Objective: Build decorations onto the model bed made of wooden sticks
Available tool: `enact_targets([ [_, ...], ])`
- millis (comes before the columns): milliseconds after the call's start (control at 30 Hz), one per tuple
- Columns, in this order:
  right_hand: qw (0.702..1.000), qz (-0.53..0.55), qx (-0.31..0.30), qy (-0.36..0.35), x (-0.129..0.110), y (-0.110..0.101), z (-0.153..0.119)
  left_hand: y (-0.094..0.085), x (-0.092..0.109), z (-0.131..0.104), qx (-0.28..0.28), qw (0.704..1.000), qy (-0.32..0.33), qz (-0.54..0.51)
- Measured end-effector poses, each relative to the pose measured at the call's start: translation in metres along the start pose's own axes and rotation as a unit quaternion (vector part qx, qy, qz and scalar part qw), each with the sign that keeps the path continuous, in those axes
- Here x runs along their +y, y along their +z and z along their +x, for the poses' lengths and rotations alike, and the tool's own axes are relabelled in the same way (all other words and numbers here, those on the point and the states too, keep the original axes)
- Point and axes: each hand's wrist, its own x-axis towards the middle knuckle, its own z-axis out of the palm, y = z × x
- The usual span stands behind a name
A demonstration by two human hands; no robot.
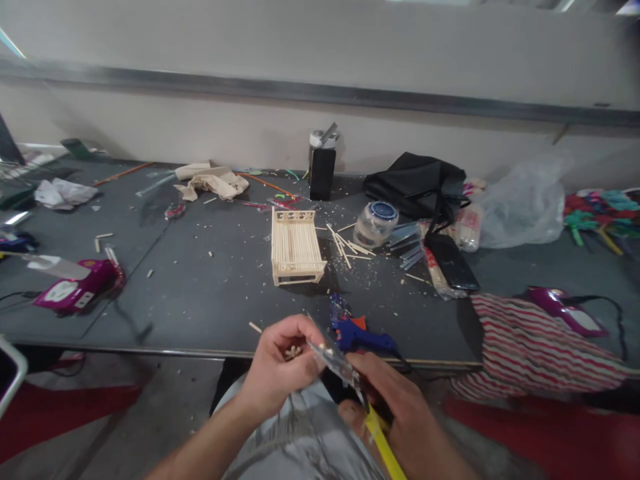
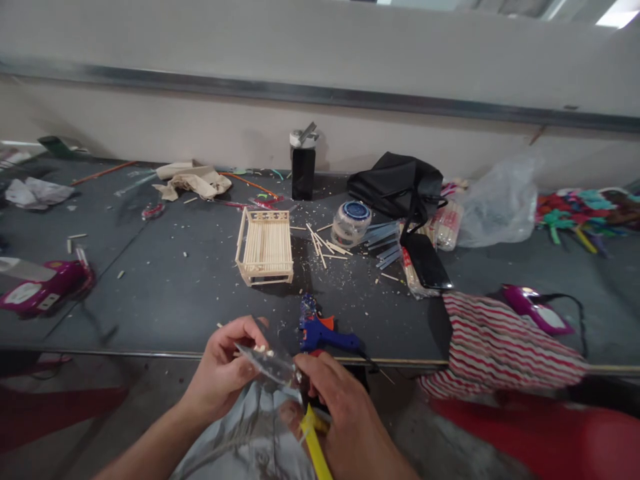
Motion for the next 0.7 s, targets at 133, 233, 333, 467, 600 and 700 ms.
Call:
enact_targets([
  [133, 1.000, -0.008, -0.012, 0.005, -0.003, 0.001, -0.002, 0.001, 0.000, -0.001, 0.004, 1.000, -0.006, 0.000],
  [233, 0.999, -0.013, -0.025, 0.040, 0.000, -0.006, 0.001, 0.001, 0.001, 0.001, 0.024, 1.000, -0.011, 0.001],
  [333, 0.990, -0.055, -0.004, 0.129, 0.016, -0.023, 0.007, -0.002, 0.000, 0.004, 0.077, 0.996, -0.045, 0.011],
  [467, 0.959, -0.182, 0.033, 0.215, 0.067, -0.045, 0.012, -0.013, -0.006, 0.007, 0.119, 0.990, -0.080, 0.012],
  [600, 0.939, -0.237, 0.004, 0.249, 0.117, -0.061, 0.010, -0.020, -0.008, 0.009, 0.113, 0.992, -0.045, 0.021],
  [700, 0.940, -0.273, -0.007, 0.206, 0.123, -0.070, 0.010, -0.021, -0.007, 0.011, 0.114, 0.993, -0.036, 0.000],
])
